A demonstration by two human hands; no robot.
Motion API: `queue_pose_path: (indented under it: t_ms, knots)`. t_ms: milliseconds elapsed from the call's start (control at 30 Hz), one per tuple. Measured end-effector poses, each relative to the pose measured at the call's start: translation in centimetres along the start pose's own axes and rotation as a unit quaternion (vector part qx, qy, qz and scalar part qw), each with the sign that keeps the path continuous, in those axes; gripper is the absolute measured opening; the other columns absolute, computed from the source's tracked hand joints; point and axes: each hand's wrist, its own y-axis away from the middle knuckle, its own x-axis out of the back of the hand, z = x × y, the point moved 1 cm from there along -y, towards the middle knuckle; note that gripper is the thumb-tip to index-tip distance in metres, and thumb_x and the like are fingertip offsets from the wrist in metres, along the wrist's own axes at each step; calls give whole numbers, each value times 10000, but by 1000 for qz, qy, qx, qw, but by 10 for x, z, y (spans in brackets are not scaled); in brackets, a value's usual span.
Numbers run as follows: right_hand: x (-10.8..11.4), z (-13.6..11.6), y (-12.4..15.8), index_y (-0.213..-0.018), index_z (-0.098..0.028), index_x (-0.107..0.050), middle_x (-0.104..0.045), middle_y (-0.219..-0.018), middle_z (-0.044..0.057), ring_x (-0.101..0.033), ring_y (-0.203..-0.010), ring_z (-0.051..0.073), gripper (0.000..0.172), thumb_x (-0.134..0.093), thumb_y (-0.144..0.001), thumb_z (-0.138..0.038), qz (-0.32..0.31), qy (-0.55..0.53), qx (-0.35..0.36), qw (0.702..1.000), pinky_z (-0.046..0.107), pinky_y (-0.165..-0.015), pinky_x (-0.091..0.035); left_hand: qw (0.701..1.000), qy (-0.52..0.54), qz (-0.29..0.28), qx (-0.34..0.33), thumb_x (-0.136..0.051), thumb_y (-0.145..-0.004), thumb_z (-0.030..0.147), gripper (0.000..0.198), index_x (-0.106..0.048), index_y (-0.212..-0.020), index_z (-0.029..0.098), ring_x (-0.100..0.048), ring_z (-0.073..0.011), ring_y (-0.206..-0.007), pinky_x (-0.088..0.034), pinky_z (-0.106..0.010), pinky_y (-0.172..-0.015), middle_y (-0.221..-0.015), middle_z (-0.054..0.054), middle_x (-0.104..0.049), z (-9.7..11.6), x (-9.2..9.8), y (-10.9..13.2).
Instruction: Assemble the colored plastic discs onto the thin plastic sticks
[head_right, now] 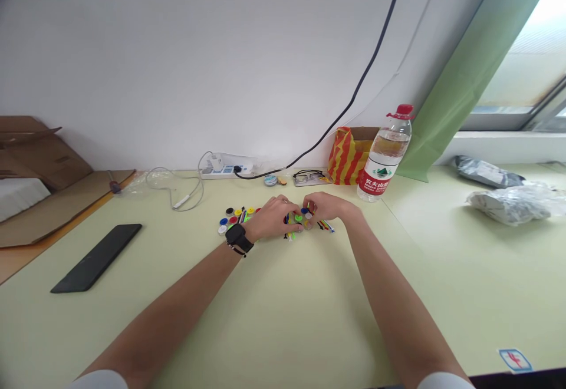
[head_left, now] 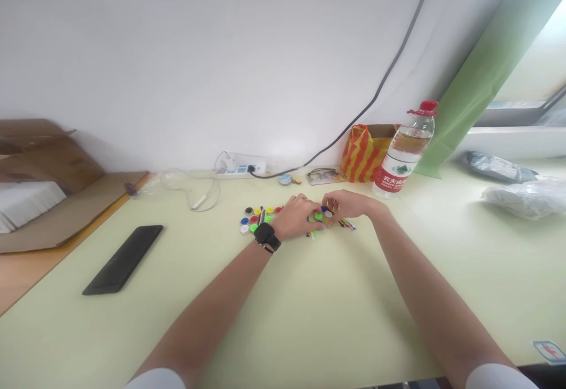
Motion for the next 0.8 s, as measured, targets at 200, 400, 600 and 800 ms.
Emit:
queue_pose_path:
  t_ms: [200, 400, 600, 800]
  knots:
    - [8, 4, 7, -1082, -209, -642, -704, -1121, 93, -681, -955, 248, 356, -742, -811, -417, 30, 10, -110, 993, 313, -743, -514, 1000, -7, 20, 2, -627, -939, 561, 356, -708, -1078, 243, -605, -319, -1106, -464, -448, -950, -1003, -77, -736, -7, 8, -2]
    - [0, 4, 5, -1064, -193, -617, -736, -1091, 89, -735, -773, 198, 257, -711, -827, -234, -19, -23, -157, 987, 287, -656, -536, 998, 1, 64, 23, -584, -976, 491, 320, -699, -1143, 243, -585, -304, -1191, -453, -458, -1045, -1117, -79, -717, -23, 26, 2]
    - [-1, 5, 4, -1095, -211, -596, -747, -1074, 66, -738, -800, 177, 217, -659, -890, -246, -39, -60, -129, 989, 269, -700, -544, 996, 6, 76, 39, -591, -970, 423, 274, -688, -1156, 247, -590, -298, -1192, -456, -470, -1056, -1224, -49, -716, -28, 40, 5]
    - [10, 8, 6, -1047, -217, -613, -738, -1082, 87, -707, -898, 209, 168, -602, -947, -352, 52, 7, -93, 994, 292, -736, -539, 992, 28, 110, 59, -561, -979, 488, 328, -695, -1167, 255, -624, -272, -1166, -462, -431, -1069, -1225, -43, -725, -35, 72, 12]
